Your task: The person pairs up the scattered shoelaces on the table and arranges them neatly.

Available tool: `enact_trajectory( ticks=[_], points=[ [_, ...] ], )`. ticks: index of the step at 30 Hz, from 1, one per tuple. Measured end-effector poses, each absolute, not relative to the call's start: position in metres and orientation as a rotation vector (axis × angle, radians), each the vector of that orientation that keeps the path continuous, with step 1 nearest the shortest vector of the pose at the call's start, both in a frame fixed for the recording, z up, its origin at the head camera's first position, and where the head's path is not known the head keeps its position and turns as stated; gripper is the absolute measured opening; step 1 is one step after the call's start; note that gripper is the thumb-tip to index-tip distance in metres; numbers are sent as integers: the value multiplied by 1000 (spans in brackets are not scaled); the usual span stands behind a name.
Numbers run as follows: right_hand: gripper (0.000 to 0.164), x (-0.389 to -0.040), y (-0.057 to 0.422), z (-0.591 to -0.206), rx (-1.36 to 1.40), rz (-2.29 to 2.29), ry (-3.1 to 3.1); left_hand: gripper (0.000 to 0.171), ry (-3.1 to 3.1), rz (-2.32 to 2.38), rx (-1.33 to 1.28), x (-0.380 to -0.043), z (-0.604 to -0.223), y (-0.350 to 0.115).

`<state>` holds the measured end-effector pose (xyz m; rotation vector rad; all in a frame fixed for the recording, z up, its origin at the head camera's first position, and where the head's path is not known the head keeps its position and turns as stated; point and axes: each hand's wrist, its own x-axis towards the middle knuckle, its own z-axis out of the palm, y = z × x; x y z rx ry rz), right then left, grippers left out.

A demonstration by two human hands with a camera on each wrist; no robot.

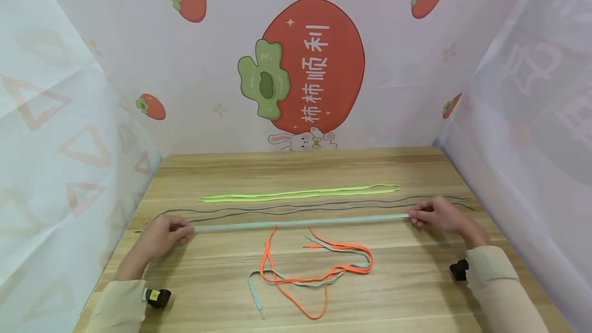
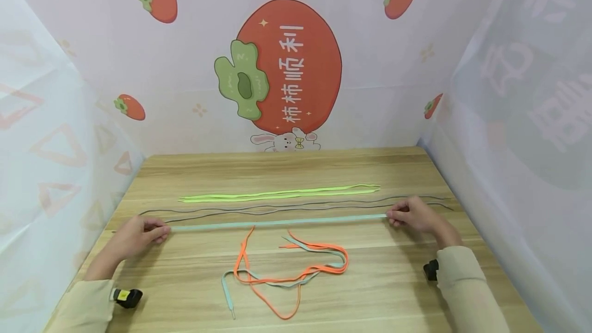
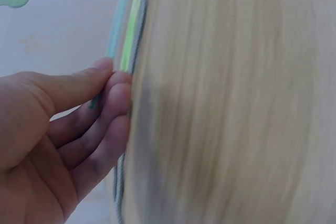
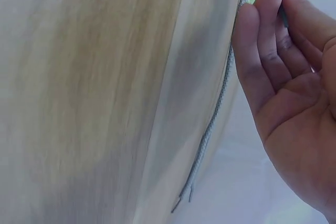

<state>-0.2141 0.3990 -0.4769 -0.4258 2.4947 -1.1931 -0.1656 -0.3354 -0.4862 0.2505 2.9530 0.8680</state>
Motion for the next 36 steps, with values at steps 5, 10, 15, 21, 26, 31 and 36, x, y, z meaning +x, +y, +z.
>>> enact_trajectory(
  ticks=[5, 10, 15, 21, 26, 31, 36],
  points=[
    [20, -222, 395, -480, -354, -1120, 2556, 17, 3000, 901, 190, -172, -493, -326],
    [20, -229, 390, -481, -306, -1073, 2616, 18, 3055, 844, 155, -173, -496, -320],
    [19, -234, 387, -480, -303, -1040, 2645, 23, 3097, 759, 147, -175, -496, -316],
    [19, -236, 383, -480, -307, -960, 2705, 23, 3124, 715, 188, -179, -493, -310],
    [18, -235, 378, -480, -289, -912, 2733, 21, 3140, 664, 221, -182, -491, -306],
    [21, -233, 379, -479, -231, -870, 2759, 19, 3100, 650, 223, -181, -486, -307],
    [26, -231, 387, -477, -210, -818, 2790, 16, 3036, 638, 177, -174, -476, -316]
  ],
)
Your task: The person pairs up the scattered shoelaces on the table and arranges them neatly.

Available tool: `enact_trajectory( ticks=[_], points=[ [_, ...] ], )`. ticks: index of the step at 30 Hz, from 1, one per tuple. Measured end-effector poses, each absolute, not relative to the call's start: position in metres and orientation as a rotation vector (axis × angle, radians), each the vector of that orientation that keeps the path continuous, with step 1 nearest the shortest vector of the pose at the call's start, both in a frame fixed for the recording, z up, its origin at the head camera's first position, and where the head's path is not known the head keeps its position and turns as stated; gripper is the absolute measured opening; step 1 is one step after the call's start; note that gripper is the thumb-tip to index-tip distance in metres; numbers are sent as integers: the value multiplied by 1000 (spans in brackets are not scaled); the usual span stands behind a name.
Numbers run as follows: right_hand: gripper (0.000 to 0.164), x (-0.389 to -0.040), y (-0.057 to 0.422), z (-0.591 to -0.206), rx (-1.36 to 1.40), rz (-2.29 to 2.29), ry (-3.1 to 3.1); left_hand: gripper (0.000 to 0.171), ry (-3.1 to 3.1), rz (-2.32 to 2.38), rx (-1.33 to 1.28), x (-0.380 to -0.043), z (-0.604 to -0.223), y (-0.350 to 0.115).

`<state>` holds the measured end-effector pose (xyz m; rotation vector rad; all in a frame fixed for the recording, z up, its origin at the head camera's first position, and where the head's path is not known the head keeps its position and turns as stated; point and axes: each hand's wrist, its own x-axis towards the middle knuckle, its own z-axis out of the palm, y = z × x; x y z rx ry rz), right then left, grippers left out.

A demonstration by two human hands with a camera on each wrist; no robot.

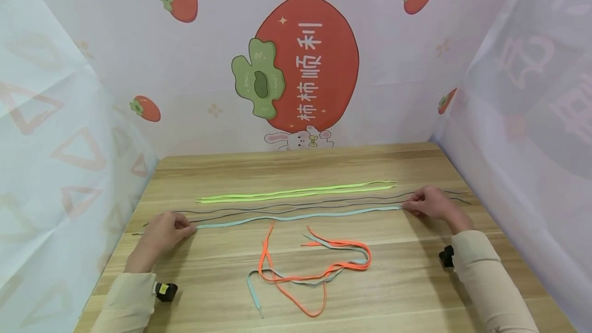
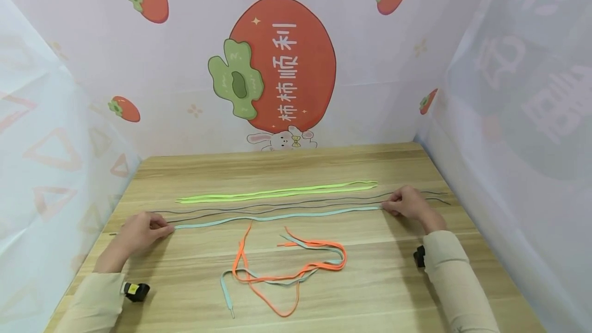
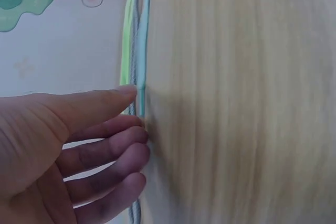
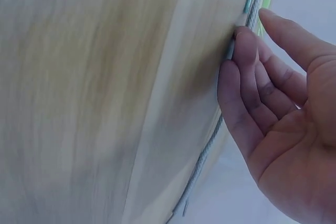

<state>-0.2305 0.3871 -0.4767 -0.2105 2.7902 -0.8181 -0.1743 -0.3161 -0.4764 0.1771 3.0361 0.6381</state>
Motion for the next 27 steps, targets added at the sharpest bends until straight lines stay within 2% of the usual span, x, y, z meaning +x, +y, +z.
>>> enact_trajectory(
  ticks=[5, 10, 18, 27],
  points=[
    [22, -227, 387, -471, -245, -798, 2789, 16, 3015, 608, 195, -165, -468, -325],
    [19, -220, 377, -458, -376, -747, 2803, 18, 2960, 620, 354, -152, -460, -314],
    [25, -205, 331, -437, -675, -742, 2725, 32, 2796, 667, 625, -129, -440, -262],
    [20, -184, 270, -428, -897, -744, 2534, 31, 2606, 700, 964, -119, -426, -202]
  ],
)
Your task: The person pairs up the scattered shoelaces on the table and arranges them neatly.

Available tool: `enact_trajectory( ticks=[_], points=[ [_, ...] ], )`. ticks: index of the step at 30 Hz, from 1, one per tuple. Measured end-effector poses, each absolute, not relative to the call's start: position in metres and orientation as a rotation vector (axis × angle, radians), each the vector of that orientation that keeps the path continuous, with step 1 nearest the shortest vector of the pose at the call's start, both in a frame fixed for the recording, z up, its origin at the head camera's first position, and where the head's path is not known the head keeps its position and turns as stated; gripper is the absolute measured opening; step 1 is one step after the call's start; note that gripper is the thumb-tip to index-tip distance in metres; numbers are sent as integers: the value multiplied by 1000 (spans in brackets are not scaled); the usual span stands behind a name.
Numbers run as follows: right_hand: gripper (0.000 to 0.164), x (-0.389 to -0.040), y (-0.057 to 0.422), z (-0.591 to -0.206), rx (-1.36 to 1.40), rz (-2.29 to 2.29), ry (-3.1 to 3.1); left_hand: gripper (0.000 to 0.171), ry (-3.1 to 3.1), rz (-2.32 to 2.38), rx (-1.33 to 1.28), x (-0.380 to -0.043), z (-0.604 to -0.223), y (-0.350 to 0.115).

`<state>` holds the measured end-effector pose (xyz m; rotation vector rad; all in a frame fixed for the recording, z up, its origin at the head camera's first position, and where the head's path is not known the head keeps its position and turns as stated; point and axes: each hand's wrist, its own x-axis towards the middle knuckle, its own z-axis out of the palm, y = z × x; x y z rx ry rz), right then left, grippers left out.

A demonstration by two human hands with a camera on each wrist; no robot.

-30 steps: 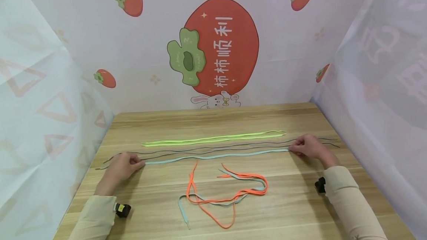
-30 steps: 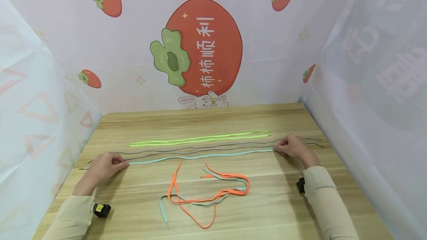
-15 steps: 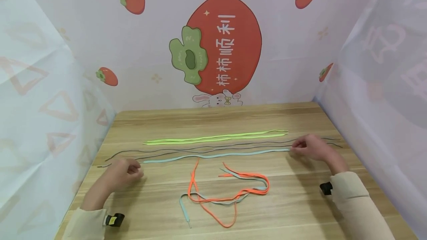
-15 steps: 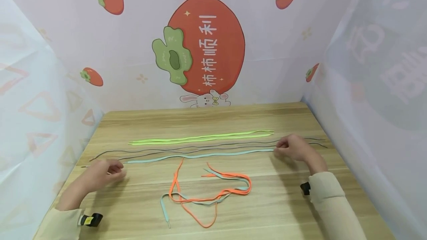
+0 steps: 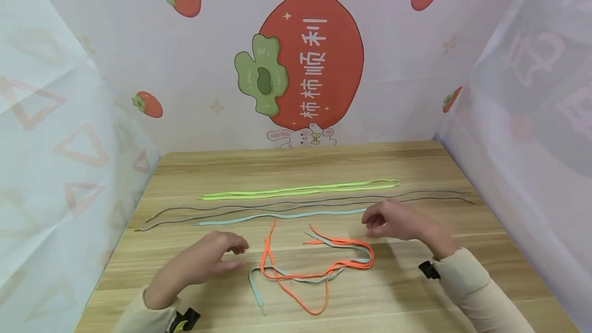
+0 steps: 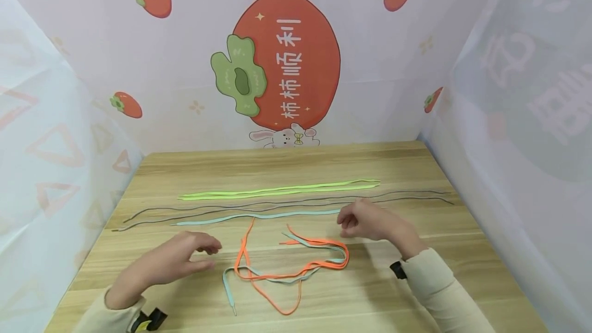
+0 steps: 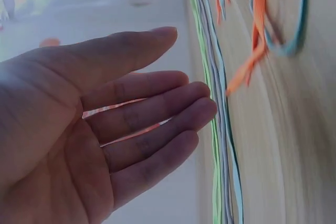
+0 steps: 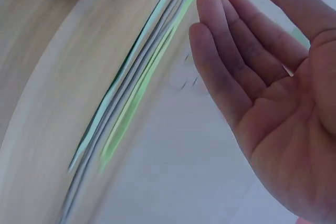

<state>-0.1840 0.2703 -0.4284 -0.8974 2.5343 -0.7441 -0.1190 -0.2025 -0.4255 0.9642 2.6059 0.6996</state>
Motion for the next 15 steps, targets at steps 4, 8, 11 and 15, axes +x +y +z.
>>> enact_trajectory(
  ticks=[4, 8, 11, 15],
  points=[
    [17, -171, 244, -430, -1003, -774, 2445, 26, 2539, 695, 1105, -117, -430, -177],
    [19, -159, 219, -435, -1060, -785, 2394, 15, 2502, 709, 1225, -114, -441, -153],
    [19, -150, 204, -443, -1096, -778, 2363, 10, 2502, 745, 1276, -112, -450, -136],
    [15, -140, 187, -454, -1150, -762, 2317, 6, 2519, 759, 1318, -112, -461, -117]
  ],
)
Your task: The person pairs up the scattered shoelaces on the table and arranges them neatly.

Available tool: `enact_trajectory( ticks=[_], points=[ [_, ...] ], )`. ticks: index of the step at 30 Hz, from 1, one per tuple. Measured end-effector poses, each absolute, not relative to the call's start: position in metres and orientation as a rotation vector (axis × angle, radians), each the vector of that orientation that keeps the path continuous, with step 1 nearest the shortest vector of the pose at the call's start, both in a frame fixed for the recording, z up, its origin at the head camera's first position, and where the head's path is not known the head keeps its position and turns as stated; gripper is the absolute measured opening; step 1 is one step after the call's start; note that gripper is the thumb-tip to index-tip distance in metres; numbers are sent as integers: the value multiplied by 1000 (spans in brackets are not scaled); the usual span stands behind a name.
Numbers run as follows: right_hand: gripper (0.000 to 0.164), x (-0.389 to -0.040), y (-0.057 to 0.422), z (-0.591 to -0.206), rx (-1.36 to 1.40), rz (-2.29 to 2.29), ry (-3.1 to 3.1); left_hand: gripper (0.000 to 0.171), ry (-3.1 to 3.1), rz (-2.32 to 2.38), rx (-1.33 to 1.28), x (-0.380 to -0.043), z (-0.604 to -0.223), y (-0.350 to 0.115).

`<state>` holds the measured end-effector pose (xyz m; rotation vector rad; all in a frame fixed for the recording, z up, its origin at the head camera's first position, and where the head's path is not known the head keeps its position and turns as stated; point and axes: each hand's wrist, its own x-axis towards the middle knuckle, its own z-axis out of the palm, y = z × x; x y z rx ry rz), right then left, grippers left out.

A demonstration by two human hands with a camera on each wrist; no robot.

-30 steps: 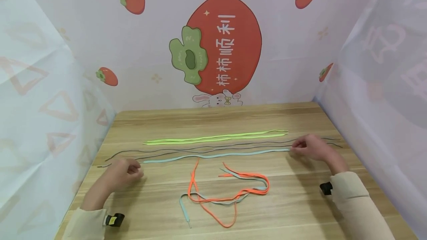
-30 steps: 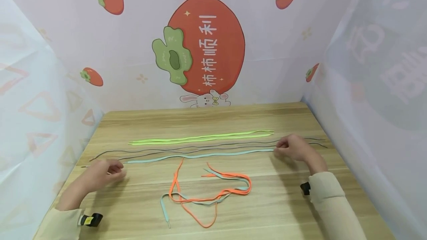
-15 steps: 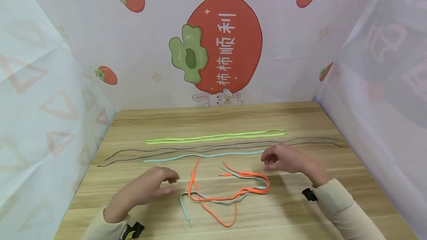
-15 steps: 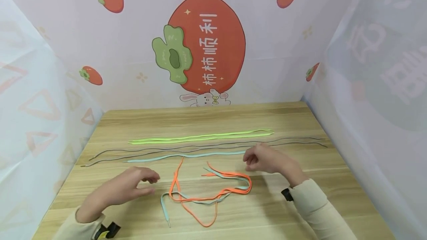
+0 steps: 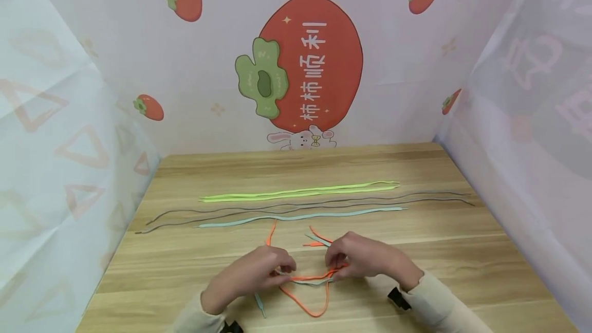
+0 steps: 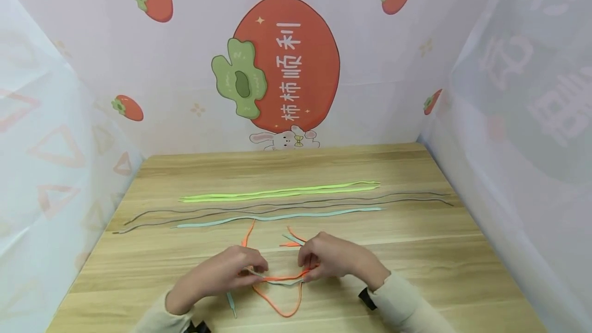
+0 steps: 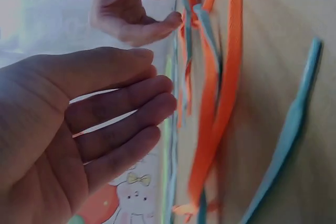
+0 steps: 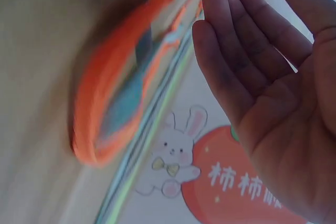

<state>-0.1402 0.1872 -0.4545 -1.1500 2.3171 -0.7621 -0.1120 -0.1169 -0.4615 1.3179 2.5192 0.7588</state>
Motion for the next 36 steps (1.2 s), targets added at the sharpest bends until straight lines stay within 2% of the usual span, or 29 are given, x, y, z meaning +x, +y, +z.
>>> enact_trajectory(
  ticks=[11, 18, 36],
  points=[
    [16, -131, 157, -472, -1212, -567, 2378, 4, 2514, 736, 1341, -117, -478, -87],
    [18, -131, 153, -473, -1202, -691, 2346, 6, 2458, 843, 1351, -118, -481, -82],
    [9, -145, 163, -473, -1029, -1154, 2122, 20, 2055, 1355, 904, -130, -495, -91]
  ],
)
